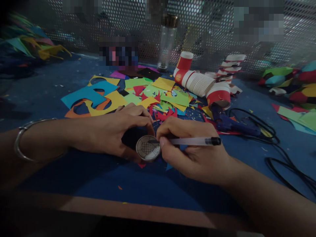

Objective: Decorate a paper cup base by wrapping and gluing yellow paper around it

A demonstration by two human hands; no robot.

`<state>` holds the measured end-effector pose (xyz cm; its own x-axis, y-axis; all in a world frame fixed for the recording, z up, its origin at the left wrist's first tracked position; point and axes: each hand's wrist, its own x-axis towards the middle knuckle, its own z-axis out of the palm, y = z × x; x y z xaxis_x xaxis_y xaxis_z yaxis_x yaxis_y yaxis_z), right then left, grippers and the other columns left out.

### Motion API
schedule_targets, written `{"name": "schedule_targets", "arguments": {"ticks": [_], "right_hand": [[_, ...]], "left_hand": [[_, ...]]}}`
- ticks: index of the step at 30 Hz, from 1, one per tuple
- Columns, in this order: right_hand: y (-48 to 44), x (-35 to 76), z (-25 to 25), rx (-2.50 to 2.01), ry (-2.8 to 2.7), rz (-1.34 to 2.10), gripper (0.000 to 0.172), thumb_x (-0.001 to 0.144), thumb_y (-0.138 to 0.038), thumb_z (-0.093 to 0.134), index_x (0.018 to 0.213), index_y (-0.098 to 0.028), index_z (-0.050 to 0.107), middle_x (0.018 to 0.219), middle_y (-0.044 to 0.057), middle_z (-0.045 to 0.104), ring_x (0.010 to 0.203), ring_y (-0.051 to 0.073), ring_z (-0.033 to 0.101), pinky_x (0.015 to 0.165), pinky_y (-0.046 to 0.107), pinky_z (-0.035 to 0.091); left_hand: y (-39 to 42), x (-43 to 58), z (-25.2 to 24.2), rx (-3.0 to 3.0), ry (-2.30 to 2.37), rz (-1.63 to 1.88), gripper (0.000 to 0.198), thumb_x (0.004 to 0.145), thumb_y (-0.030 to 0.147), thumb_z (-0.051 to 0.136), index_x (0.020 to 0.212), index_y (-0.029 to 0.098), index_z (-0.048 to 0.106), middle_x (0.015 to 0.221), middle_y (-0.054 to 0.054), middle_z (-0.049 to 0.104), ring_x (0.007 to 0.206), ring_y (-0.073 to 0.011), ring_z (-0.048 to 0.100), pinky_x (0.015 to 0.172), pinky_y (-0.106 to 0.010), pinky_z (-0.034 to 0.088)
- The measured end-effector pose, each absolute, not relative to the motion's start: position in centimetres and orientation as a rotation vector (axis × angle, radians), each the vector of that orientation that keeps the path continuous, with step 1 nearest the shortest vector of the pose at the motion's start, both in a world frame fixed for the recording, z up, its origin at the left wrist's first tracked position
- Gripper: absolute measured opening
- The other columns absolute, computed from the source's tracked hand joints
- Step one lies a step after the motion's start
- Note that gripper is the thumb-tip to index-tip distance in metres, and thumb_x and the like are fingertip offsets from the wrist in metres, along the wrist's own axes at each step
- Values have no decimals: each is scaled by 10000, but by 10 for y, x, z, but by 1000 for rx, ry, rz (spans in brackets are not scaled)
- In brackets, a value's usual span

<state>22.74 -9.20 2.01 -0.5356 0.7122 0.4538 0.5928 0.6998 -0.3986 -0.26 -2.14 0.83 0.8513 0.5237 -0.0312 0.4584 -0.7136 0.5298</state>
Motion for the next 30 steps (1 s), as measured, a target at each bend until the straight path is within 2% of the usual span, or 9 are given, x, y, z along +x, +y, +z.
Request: {"name": "schedule_targets", "arguments": {"ticks": [17, 30], "right_hand": [[-92, 229, 9, -978, -2313, 145, 129, 915, -166, 569, 872, -258, 648, 717, -36, 719, 571, 122, 647, 547, 252, 463], [-95, 226, 23, -963, -2390, 198, 178, 933, -154, 514, 811, -246, 607, 654, -34, 703, 528, 109, 645, 513, 223, 474]], "left_hand": [[-19, -3, 9, 2469, 682, 163, 548, 745, 560, 859, 1170, 255, 697, 1177, -59, 544, 1166, -295, 487, 960, -373, 398], [-20, -3, 9, 2472, 689, 164, 558, 726, 545, 876, 1167, 250, 702, 1191, -59, 560, 1169, -292, 492, 966, -377, 405]]}}
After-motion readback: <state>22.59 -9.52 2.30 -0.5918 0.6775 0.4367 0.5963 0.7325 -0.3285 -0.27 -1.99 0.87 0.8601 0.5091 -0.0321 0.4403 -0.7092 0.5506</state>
